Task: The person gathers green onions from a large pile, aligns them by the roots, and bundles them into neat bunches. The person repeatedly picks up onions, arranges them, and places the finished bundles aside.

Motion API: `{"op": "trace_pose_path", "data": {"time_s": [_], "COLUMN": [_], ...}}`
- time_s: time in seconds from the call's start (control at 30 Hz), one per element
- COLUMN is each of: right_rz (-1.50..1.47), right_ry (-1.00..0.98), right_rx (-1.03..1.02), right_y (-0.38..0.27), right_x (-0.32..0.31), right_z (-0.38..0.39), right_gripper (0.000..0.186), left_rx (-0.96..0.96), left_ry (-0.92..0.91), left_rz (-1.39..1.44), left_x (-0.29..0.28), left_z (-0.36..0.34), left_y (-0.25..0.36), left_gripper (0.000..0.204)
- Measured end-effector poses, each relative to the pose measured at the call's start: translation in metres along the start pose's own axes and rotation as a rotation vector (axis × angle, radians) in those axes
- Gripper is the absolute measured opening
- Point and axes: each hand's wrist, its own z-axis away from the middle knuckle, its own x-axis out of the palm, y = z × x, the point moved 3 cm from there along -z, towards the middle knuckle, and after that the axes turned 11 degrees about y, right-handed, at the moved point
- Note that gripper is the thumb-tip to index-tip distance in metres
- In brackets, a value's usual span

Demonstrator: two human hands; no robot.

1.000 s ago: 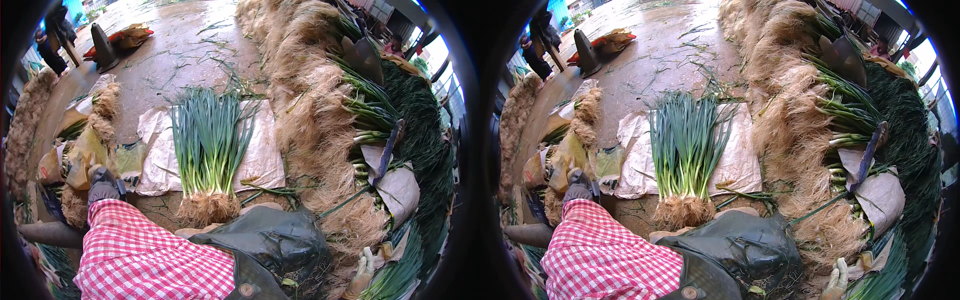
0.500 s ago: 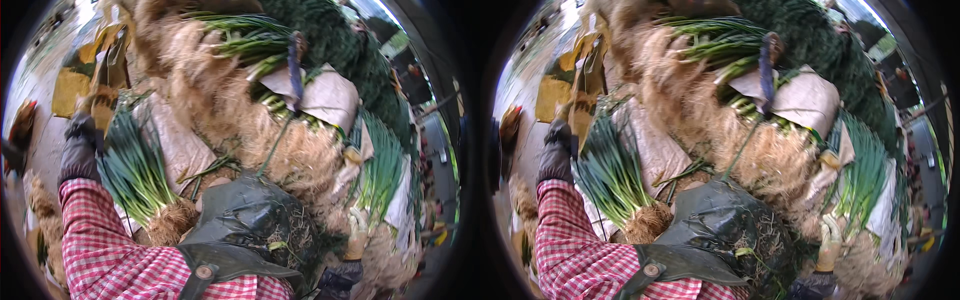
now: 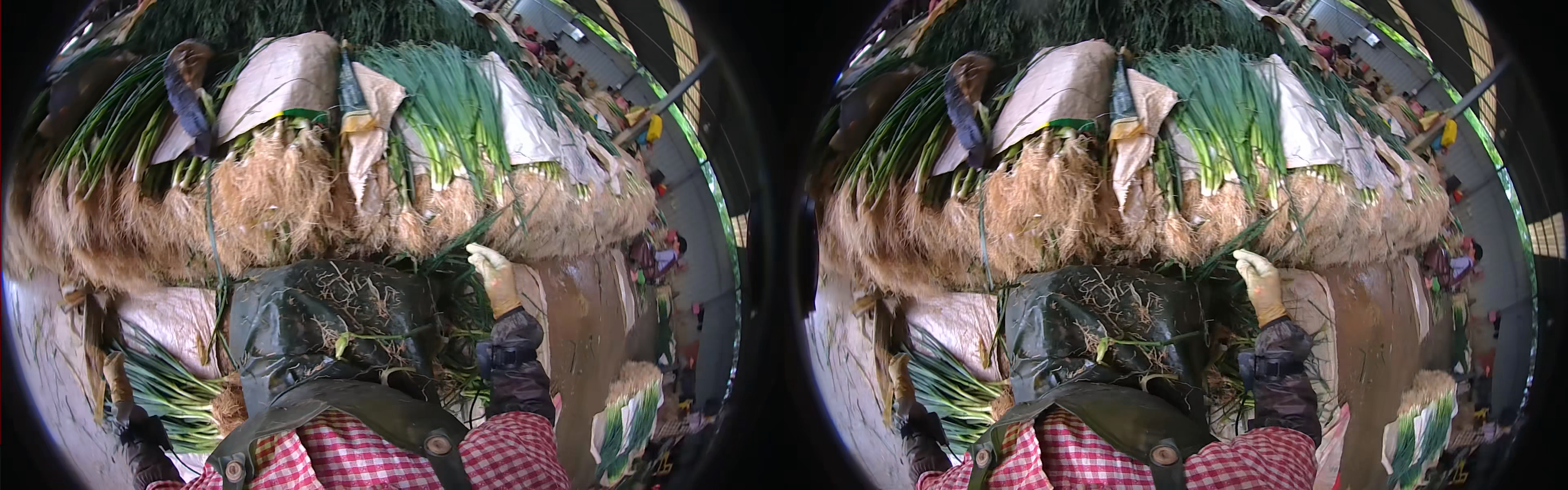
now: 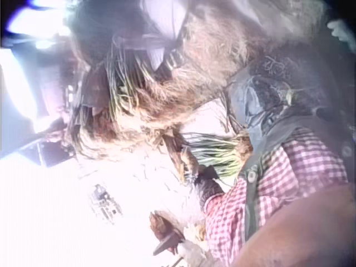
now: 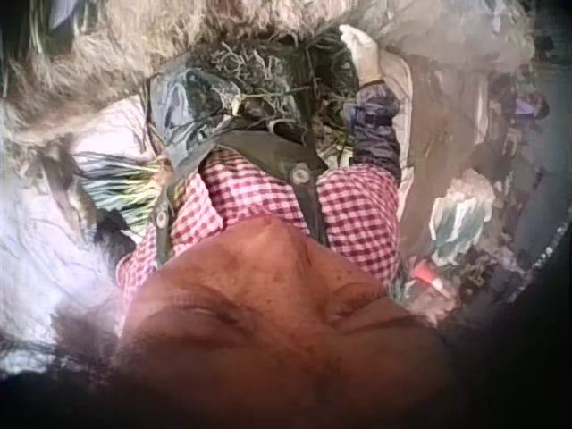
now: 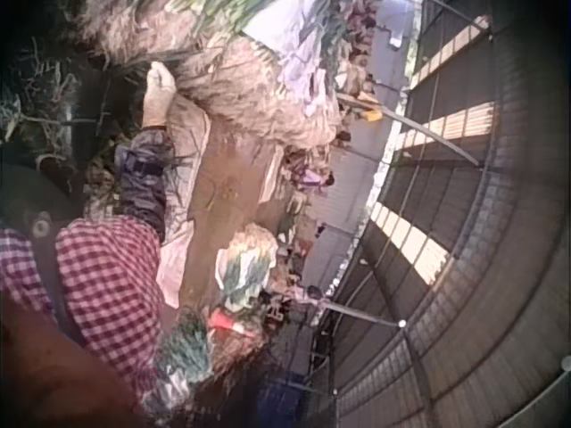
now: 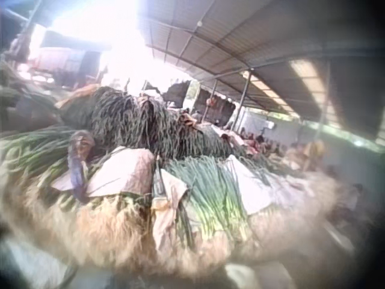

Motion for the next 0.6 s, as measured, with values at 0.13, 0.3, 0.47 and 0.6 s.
{"op": "trace_pose_path", "data": {"time_s": [0.13,0.3,0.47,0.6], "right_rz": [0.098,0.349,0.545,-0.471], "right_ry": [0.073,0.019,-0.158,-0.214], "right_rx": [-0.098,-0.525,0.073,0.055], "right_y": [0.026,-0.008,-0.051,-0.101], "right_x": [-0.002,0.099,0.176,0.114], "right_z": [-0.017,-0.057,-0.068,-0.08], "right_gripper": [0.022,0.044,0.076,0.041], "left_rx": [-0.694,-0.416,0.44,0.799], "left_ry": [0.163,0.111,0.053,-0.016], "left_rz": [0.55,0.821,0.864,0.736], "left_x": [-0.021,-0.042,-0.031,0.011], "left_z": [-0.135,-0.261,-0.299,-0.328], "left_y": [0.095,0.362,0.595,0.693], "left_gripper": [0.024,0.028,0.024,0.034]}}
